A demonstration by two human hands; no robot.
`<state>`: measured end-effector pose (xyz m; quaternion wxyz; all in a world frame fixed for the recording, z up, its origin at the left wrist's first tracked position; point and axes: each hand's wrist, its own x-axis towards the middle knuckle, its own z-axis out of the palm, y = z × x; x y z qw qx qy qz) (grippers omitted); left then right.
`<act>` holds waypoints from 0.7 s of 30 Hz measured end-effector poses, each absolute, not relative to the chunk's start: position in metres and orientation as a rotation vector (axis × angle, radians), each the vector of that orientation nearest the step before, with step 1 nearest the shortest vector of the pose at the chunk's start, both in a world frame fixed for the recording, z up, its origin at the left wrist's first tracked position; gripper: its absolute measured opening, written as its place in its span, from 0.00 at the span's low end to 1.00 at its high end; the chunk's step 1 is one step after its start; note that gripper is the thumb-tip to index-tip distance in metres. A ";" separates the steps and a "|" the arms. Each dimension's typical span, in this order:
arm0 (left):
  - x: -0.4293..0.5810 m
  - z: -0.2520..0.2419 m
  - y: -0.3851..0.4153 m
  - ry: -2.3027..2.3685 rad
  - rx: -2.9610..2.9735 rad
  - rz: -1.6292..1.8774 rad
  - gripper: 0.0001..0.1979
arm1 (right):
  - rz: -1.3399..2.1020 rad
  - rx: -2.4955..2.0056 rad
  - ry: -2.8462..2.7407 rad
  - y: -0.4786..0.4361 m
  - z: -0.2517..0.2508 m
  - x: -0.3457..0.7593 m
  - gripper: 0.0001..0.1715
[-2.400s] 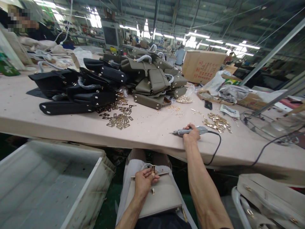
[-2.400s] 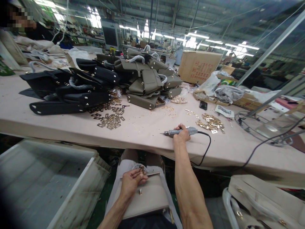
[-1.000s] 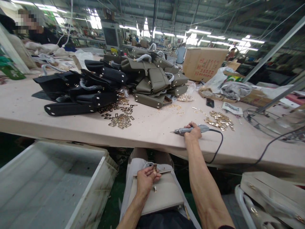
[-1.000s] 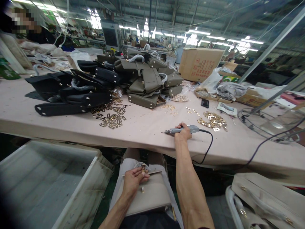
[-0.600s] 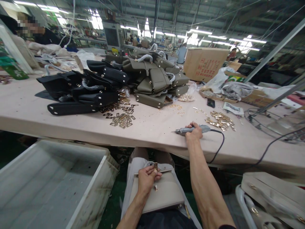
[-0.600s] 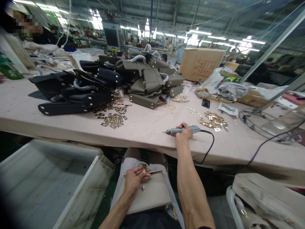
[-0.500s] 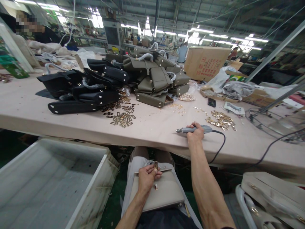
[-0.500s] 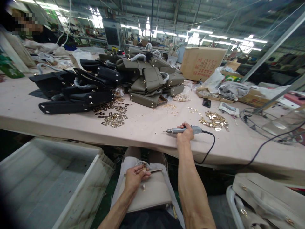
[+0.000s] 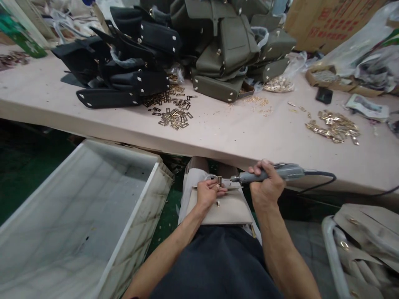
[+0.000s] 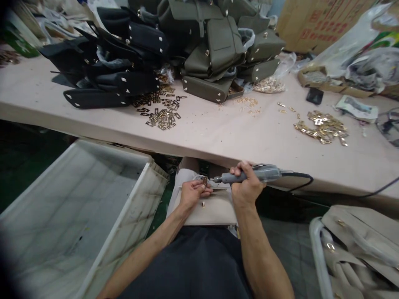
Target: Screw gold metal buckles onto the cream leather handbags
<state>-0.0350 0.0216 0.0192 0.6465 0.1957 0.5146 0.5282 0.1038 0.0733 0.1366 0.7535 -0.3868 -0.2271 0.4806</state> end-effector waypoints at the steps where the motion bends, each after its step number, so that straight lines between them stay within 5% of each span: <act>1: -0.035 0.020 0.021 1.172 0.442 1.204 0.06 | 1.027 -0.858 -0.526 0.068 0.133 0.097 0.16; 21: -0.035 0.025 0.021 1.164 0.371 1.207 0.07 | 0.852 -0.897 -0.676 0.055 0.109 0.067 0.13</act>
